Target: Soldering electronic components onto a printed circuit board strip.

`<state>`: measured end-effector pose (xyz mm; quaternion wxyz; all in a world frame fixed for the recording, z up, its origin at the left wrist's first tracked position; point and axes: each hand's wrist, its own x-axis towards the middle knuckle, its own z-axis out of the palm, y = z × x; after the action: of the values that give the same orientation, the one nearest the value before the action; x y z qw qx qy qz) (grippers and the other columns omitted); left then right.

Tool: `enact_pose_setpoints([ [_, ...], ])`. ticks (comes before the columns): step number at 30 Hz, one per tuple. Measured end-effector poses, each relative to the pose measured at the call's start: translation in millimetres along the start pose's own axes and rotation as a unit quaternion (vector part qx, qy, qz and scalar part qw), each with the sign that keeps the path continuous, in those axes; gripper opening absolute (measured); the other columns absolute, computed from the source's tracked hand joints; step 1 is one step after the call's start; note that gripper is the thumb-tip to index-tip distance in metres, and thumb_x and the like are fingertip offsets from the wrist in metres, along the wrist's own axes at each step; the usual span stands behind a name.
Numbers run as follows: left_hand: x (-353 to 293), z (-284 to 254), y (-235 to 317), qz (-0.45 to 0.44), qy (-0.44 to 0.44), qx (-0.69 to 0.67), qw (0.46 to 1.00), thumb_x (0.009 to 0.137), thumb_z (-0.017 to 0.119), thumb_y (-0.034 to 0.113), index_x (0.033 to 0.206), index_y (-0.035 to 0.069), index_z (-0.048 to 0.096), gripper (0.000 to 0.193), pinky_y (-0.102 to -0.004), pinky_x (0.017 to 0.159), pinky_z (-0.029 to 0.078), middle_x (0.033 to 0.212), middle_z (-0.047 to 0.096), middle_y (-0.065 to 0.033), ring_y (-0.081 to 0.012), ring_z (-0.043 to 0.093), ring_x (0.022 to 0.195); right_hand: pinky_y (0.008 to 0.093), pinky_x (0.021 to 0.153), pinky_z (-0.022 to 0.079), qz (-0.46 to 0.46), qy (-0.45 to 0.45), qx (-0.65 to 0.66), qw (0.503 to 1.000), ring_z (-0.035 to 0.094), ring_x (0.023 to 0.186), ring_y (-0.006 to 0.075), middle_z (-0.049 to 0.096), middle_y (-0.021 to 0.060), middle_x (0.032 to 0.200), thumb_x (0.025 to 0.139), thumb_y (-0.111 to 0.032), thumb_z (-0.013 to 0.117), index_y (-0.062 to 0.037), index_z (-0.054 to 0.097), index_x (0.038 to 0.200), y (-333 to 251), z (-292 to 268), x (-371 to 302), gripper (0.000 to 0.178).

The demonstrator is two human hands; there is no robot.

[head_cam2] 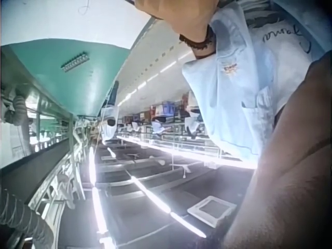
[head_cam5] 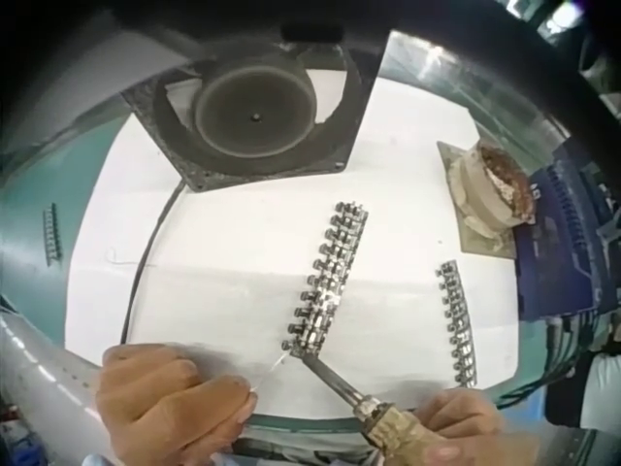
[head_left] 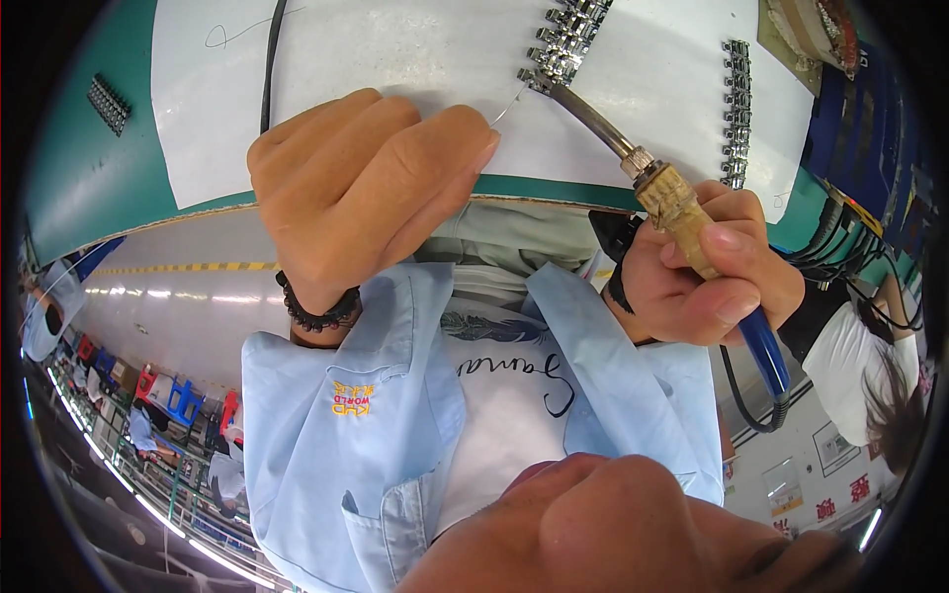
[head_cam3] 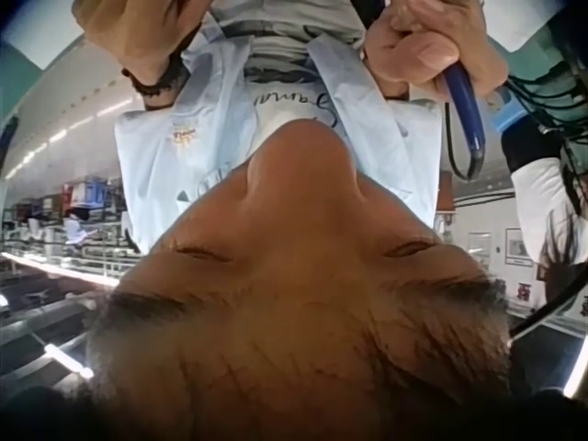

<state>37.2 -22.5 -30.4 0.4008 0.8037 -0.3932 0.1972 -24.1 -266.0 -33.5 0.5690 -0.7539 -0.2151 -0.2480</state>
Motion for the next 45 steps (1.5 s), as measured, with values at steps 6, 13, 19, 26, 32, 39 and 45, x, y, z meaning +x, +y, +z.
enact_pose_setpoints([
  [6,1,-5,2,0.002,0.003,0.021,1.000,0.072,0.080,-0.005,0.085,-0.005,0.065,0.019,-0.0234,0.040,0.025,0.059,0.061,-0.0058,-0.0103,0.038,0.042,0.0258,0.043,0.038,-0.004,0.055,-0.015,0.998,0.039,0.049,0.0115,0.049,0.0047,0.059,0.107,-0.036,0.041,0.0004,0.052,0.108,0,9,0,0.038],
  [13,-4,2,7,-0.045,0.045,0.035,0.997,0.060,0.084,0.005,0.083,0.006,0.069,0.028,-0.0280,0.041,0.029,0.057,0.044,-0.0018,-0.0180,0.039,0.044,0.0233,0.042,0.029,-0.036,0.110,0.019,0.993,0.033,0.048,0.0107,0.044,0.0031,0.053,0.107,-0.034,0.041,-0.0019,0.052,0.106,5,12,-2,0.034],
  [19,-3,2,6,-0.042,0.038,0.037,0.998,0.061,0.083,0.005,0.084,0.005,0.069,0.027,-0.0285,0.041,0.030,0.057,0.046,-0.0024,-0.0182,0.042,0.044,0.0261,0.045,0.033,-0.011,0.063,0.022,0.998,0.036,0.051,0.0129,0.050,0.0058,0.057,0.106,-0.031,0.043,-0.0015,0.053,0.108,2,3,-3,0.032],
  [26,-2,0,6,-0.051,0.019,0.027,0.998,0.062,0.083,0.006,0.084,0.005,0.069,0.026,-0.0291,0.041,0.032,0.058,0.048,-0.0030,-0.0189,0.045,0.044,0.0296,0.047,0.039,0.008,0.032,0.043,0.999,0.042,0.055,0.0158,0.055,0.0097,0.064,0.106,-0.031,0.045,-0.0008,0.053,0.114,1,-2,-6,0.032],
  [32,-2,0,6,-0.054,0.012,0.030,0.998,0.063,0.083,0.005,0.084,0.005,0.069,0.026,-0.0293,0.041,0.033,0.059,0.050,-0.0035,-0.0193,0.046,0.046,0.0303,0.047,0.041,0.020,0.026,0.031,0.999,0.043,0.054,0.0155,0.054,0.0083,0.063,0.106,-0.033,0.045,-0.0009,0.053,0.116,0,0,-6,0.035],
  [39,-2,2,5,-0.066,0.003,0.023,0.998,0.062,0.083,0.006,0.085,0.004,0.068,0.027,-0.0298,0.042,0.034,0.062,0.051,-0.0038,-0.0203,0.047,0.047,0.0295,0.047,0.043,0.026,-0.007,0.023,0.999,0.045,0.054,0.0152,0.055,0.0082,0.064,0.106,-0.036,0.045,-0.0002,0.052,0.116,-2,-4,-2,0.038],
  [45,-3,-1,6,-0.061,0.001,0.034,0.998,0.061,0.084,0.006,0.085,0.004,0.068,0.029,-0.0301,0.042,0.033,0.062,0.050,-0.0042,-0.0206,0.045,0.047,0.0272,0.045,0.041,0.003,0.008,-0.014,1.000,0.044,0.051,0.0138,0.053,0.0070,0.062,0.106,-0.036,0.044,-0.0002,0.052,0.109,-3,3,-2,0.037],
])
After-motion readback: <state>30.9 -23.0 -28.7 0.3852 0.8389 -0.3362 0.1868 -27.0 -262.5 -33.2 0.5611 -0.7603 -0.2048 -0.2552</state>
